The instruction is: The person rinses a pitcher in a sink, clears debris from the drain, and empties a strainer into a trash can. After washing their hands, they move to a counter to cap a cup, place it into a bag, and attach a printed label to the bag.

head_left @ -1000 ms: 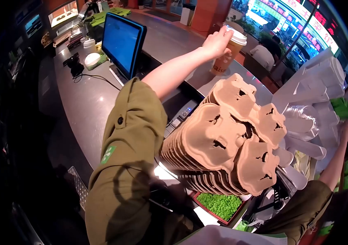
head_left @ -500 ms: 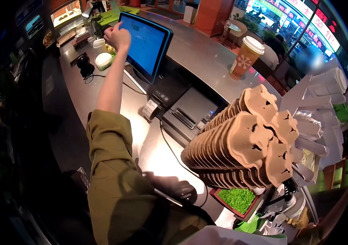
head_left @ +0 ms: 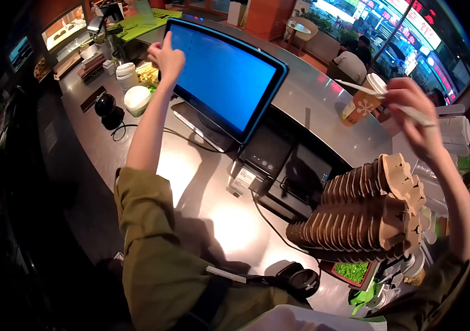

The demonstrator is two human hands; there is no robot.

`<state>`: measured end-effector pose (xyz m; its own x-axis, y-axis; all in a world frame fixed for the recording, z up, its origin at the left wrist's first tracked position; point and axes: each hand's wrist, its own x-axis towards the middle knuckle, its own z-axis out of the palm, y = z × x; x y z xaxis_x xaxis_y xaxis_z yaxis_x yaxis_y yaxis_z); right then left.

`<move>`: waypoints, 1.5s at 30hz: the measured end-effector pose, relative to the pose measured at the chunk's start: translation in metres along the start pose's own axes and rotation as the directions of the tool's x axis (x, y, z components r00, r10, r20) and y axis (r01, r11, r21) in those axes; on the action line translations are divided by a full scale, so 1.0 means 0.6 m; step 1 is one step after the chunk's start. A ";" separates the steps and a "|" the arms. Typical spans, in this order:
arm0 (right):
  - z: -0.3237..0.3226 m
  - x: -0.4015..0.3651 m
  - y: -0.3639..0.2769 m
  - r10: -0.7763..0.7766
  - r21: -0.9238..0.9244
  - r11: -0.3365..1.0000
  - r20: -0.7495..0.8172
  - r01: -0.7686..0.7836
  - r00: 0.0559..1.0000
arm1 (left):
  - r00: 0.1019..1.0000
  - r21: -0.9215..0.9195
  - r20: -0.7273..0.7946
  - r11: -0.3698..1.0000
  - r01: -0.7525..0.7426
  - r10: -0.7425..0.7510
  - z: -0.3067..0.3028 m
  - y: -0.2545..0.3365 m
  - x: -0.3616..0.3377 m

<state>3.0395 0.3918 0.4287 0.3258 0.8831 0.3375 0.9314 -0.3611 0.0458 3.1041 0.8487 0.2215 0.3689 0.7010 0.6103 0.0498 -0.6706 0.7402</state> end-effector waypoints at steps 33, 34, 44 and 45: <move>-0.050 -0.422 -0.349 0.249 -0.056 0.911 -0.716 -0.409 0.653 | 0.564 -0.503 0.767 0.832 0.233 0.306 -0.203 0.141 -0.635; -0.032 -0.495 -0.366 0.254 -0.056 0.887 -0.769 -0.457 0.587 | 0.506 -0.477 0.813 0.827 0.297 0.287 -0.207 0.150 -0.664; 0.196 -0.873 -0.312 0.951 0.273 0.136 -0.305 -0.952 0.048 | -0.223 -0.427 0.793 0.778 0.461 0.567 -0.226 0.246 -0.881; 0.191 -0.877 -0.295 0.959 0.220 0.185 -0.252 -0.958 0.128 | -0.225 -0.370 0.803 0.758 0.537 0.552 -0.222 0.247 -0.897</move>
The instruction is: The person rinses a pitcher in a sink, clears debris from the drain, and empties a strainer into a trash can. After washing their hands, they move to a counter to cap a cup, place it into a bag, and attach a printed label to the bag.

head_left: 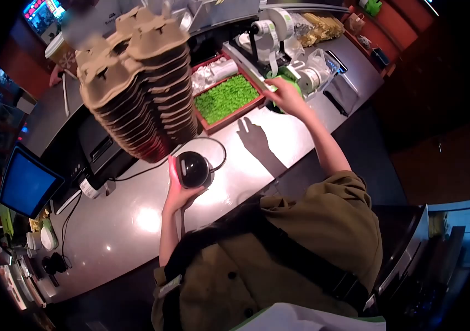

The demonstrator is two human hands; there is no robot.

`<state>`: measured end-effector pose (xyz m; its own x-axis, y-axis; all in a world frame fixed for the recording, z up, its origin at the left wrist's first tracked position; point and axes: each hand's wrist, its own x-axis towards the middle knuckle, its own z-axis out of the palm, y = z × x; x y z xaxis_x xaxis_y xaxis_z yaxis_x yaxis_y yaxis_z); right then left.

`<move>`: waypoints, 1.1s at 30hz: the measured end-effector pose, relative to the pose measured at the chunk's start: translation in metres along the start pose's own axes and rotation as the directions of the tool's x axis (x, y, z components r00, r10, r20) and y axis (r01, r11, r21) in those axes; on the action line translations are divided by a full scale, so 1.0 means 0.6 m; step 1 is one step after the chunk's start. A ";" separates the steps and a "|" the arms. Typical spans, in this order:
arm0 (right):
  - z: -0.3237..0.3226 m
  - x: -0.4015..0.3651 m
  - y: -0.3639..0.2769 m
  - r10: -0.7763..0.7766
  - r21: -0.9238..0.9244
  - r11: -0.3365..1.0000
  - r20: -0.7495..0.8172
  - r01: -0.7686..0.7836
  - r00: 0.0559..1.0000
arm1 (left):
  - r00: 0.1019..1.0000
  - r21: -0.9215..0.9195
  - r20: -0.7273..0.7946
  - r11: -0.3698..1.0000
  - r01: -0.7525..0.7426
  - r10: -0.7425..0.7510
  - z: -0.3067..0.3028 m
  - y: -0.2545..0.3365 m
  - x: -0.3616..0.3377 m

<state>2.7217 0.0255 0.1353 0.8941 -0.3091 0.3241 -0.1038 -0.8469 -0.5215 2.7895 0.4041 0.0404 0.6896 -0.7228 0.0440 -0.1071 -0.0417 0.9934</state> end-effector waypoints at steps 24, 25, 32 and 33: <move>0.098 0.178 0.076 -0.172 -0.009 0.980 -0.535 0.199 0.827 | 0.595 0.018 -0.801 0.992 0.126 -0.061 0.206 -0.002 0.027; 0.083 0.164 0.095 -0.076 0.046 0.991 -0.579 0.125 0.812 | 0.587 0.022 -0.808 0.992 0.120 -0.053 0.208 -0.002 0.026; 0.047 0.200 0.183 -0.556 -0.263 0.831 -0.431 0.490 0.711 | 0.629 0.111 -0.777 0.985 0.135 0.002 0.207 -0.006 0.055; 0.047 0.205 0.187 -0.482 -0.272 0.874 -0.382 0.403 0.788 | 0.665 0.078 -0.746 0.991 0.104 -0.011 0.203 -0.004 0.059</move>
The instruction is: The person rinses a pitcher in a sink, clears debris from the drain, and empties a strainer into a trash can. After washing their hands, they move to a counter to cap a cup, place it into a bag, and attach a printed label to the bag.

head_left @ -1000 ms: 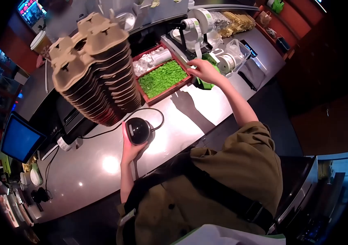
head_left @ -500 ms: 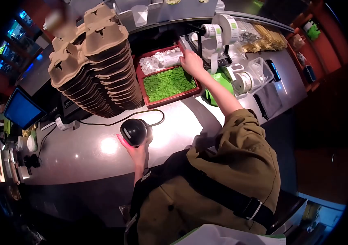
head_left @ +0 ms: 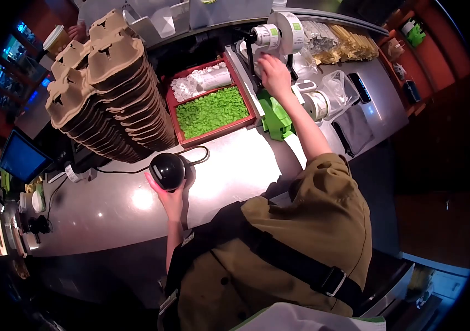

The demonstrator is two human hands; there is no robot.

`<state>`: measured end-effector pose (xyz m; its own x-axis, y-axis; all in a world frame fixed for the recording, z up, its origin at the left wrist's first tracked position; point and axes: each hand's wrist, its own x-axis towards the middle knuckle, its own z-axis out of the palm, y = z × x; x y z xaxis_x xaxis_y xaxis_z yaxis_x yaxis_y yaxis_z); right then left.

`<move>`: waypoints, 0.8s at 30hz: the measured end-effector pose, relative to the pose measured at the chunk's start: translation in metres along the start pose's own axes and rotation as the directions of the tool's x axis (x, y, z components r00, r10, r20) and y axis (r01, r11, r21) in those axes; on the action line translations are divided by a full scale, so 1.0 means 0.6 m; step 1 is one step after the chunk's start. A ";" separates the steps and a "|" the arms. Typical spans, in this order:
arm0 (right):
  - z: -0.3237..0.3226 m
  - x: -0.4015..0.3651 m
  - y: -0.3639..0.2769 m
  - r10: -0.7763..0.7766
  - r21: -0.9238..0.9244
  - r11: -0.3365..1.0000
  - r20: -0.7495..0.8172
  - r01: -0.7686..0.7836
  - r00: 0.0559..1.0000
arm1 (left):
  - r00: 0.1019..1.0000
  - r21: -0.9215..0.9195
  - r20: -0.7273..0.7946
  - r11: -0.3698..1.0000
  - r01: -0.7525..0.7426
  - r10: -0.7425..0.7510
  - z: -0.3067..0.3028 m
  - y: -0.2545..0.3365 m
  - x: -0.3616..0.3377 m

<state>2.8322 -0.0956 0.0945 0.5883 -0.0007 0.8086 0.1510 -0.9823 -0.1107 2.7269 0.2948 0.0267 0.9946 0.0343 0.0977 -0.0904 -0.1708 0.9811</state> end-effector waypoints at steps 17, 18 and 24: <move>-0.037 -0.015 0.042 -0.059 -0.339 0.932 0.212 0.130 0.976 | 0.964 0.112 -0.254 0.993 -0.048 0.075 -0.112 0.059 0.005; -0.033 -0.015 0.046 -0.089 -0.354 0.923 0.190 0.153 0.978 | 0.962 0.099 -0.257 0.993 -0.069 0.092 -0.107 0.073 0.008; -0.020 -0.014 0.045 -0.067 -0.334 0.931 0.239 0.147 0.969 | 0.946 0.123 -0.219 0.969 -0.215 0.238 -0.075 0.131 0.015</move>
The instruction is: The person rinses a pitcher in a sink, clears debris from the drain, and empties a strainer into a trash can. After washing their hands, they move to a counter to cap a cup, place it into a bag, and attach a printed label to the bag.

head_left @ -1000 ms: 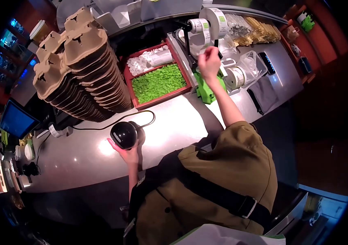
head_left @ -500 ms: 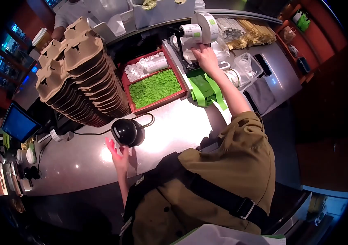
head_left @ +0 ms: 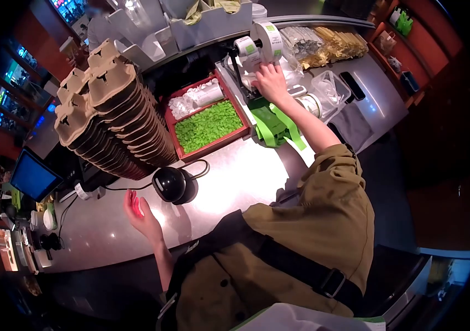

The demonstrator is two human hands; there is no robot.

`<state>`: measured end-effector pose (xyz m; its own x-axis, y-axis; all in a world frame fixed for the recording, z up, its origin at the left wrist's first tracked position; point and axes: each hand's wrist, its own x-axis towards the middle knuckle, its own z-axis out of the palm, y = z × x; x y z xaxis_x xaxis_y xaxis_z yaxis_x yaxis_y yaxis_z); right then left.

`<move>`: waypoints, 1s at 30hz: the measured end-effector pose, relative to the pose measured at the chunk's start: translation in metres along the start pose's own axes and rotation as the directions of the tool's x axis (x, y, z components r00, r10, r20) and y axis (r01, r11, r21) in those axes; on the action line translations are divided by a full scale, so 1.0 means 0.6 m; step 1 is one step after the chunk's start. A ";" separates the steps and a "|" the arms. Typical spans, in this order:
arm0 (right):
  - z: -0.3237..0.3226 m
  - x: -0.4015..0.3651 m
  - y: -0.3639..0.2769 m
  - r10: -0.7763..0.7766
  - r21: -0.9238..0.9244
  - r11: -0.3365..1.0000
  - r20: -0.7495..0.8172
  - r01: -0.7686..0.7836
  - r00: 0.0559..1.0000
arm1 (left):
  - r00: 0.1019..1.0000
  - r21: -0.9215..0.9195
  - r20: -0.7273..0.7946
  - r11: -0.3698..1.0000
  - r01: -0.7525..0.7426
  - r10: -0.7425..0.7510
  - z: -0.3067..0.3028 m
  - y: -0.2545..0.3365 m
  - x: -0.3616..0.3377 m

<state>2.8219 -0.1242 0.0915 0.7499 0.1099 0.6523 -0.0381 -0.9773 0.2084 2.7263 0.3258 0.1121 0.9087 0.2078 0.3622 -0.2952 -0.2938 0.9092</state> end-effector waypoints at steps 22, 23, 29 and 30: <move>-0.174 0.002 -0.018 -0.157 0.155 0.960 -0.390 0.233 0.907 | 0.694 -0.172 0.580 0.897 -0.407 0.426 0.152 0.093 0.051; -0.217 0.009 -0.049 -0.126 0.296 0.919 -0.407 0.261 0.905 | 0.659 -0.187 0.554 0.848 -0.495 0.508 0.162 0.126 0.054; -0.295 0.090 -0.144 -0.338 0.935 0.346 0.045 0.080 0.940 | 0.847 -0.420 0.450 0.904 -0.081 0.285 0.179 0.155 0.065; -0.288 0.118 -0.152 -0.400 0.938 0.305 -0.029 0.163 0.916 | 0.890 -0.416 0.400 0.909 -0.034 0.217 0.159 0.145 0.066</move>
<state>2.7645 0.0038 0.2450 0.6829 0.4968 0.5356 0.7304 -0.4502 -0.5136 2.7646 0.2195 0.1857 0.8634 -0.2520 0.4371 -0.4222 0.1136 0.8994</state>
